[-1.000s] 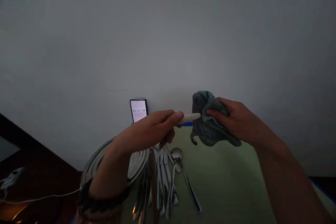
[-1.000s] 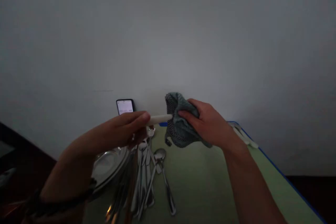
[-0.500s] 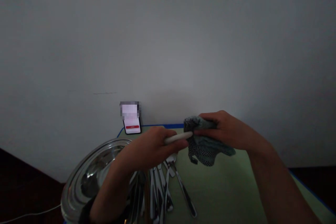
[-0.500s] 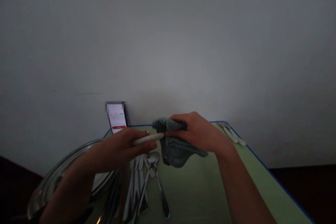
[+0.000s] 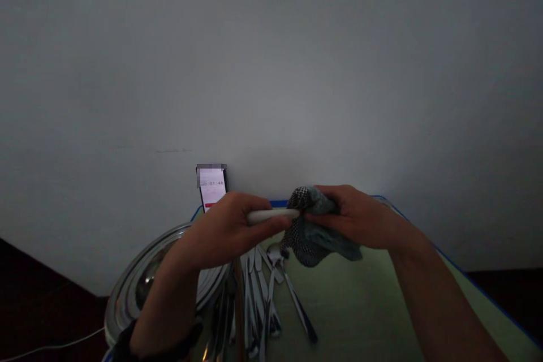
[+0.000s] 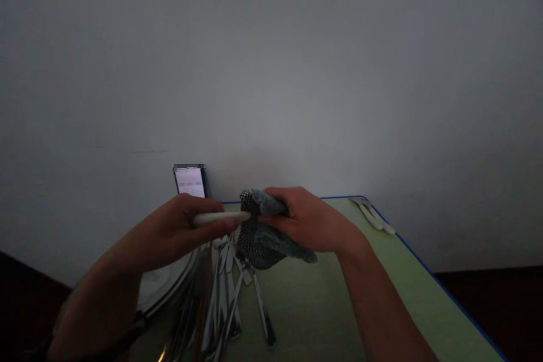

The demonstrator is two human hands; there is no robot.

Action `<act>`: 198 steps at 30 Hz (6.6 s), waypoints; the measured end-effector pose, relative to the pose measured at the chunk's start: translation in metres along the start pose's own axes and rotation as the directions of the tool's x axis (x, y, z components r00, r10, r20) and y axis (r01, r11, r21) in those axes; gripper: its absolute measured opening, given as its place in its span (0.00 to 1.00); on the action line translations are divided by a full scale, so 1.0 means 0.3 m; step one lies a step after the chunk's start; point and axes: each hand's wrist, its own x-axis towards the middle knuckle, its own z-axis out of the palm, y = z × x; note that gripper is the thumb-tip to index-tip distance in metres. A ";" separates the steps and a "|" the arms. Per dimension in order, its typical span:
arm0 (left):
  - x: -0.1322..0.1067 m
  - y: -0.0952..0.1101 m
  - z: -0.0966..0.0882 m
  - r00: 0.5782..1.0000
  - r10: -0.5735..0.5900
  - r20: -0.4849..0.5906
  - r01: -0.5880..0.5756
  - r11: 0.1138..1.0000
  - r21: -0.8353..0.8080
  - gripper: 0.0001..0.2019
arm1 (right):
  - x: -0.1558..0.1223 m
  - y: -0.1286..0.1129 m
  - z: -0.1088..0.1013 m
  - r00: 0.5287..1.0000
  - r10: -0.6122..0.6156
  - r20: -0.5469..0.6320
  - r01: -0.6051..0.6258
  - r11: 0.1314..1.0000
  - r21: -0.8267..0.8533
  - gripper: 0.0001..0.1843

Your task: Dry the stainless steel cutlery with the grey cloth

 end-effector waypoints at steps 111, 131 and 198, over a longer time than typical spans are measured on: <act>0.231 -0.277 -0.030 0.593 -0.404 -0.697 0.286 0.915 -0.287 0.17 | 0.051 0.046 0.027 0.949 0.005 -0.315 -0.078 0.973 -0.218 0.13; 0.017 0.029 0.024 0.994 0.092 0.064 -0.096 0.994 0.057 0.16 | -0.021 0.018 -0.028 0.990 0.099 0.103 -0.099 0.995 0.002 0.10; 0.063 0.048 0.118 0.994 0.107 0.010 -0.108 0.988 0.114 0.19 | 0.133 0.043 0.160 0.867 0.398 -0.301 0.156 0.358 0.921 0.10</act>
